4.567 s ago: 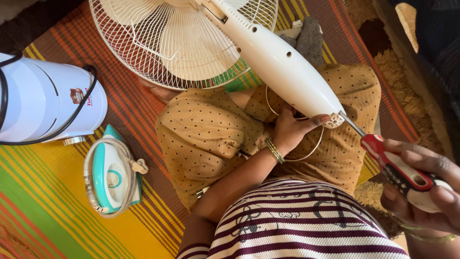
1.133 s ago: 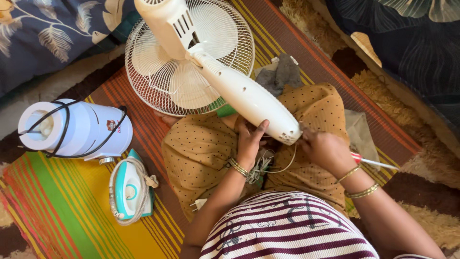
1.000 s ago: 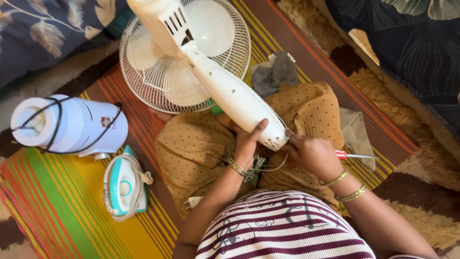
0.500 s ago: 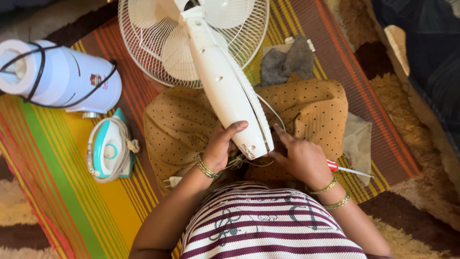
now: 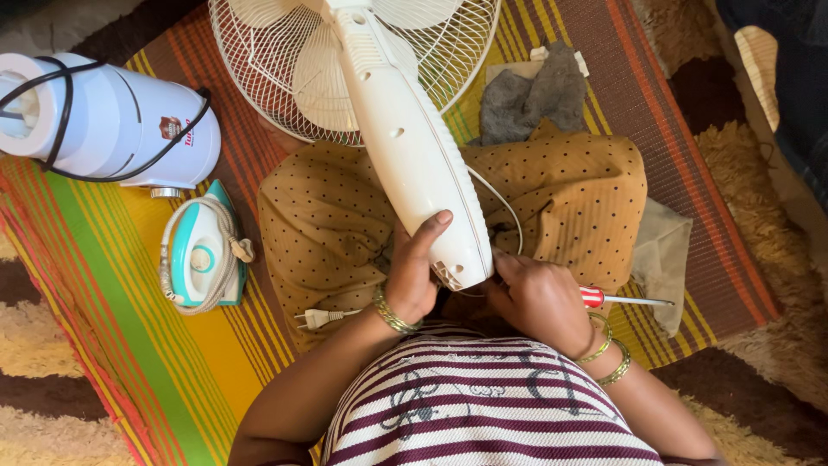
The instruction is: The person sits on a mat and uses a screwdriver to unscrew the casing of a white pedestal fan. They manipulate the fan's neck and base, removing screws and attempting to separate the plastic housing.
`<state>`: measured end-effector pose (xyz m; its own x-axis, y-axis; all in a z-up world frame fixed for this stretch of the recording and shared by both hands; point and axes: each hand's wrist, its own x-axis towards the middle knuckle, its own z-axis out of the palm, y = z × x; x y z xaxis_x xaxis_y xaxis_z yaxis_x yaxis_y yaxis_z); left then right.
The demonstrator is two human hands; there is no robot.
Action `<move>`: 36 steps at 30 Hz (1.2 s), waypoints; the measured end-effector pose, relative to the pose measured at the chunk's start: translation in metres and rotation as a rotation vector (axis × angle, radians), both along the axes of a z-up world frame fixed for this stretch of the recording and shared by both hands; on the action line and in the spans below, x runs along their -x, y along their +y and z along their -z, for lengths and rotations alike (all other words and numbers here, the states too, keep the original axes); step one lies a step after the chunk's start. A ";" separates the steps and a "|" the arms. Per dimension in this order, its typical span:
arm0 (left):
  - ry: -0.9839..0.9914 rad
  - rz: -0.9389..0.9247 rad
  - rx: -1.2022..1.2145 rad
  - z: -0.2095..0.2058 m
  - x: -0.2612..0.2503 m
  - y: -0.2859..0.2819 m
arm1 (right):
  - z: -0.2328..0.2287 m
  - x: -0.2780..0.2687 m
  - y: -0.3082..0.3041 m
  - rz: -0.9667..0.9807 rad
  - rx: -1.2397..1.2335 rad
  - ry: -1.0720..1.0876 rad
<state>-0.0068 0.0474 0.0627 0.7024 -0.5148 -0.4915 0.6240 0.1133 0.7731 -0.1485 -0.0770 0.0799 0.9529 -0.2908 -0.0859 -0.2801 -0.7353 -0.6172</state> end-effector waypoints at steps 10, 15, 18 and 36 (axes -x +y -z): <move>0.086 0.029 0.116 0.001 -0.003 0.011 | -0.026 -0.008 -0.001 -0.027 -0.091 -0.117; 0.227 0.062 0.119 -0.005 -0.013 0.027 | -0.034 -0.017 0.002 -0.050 -0.076 -0.188; 0.252 0.069 0.106 -0.007 -0.016 0.034 | -0.035 -0.019 0.003 -0.051 -0.101 -0.196; 0.293 -0.021 0.093 -0.003 -0.014 0.044 | -0.019 -0.020 -0.010 -0.172 -0.164 -0.279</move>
<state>0.0073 0.0912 0.0652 0.5489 -0.5538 -0.6261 0.8155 0.1906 0.5464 -0.1290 -0.0866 0.0986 0.9800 -0.1282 0.1523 0.0351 -0.6419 -0.7660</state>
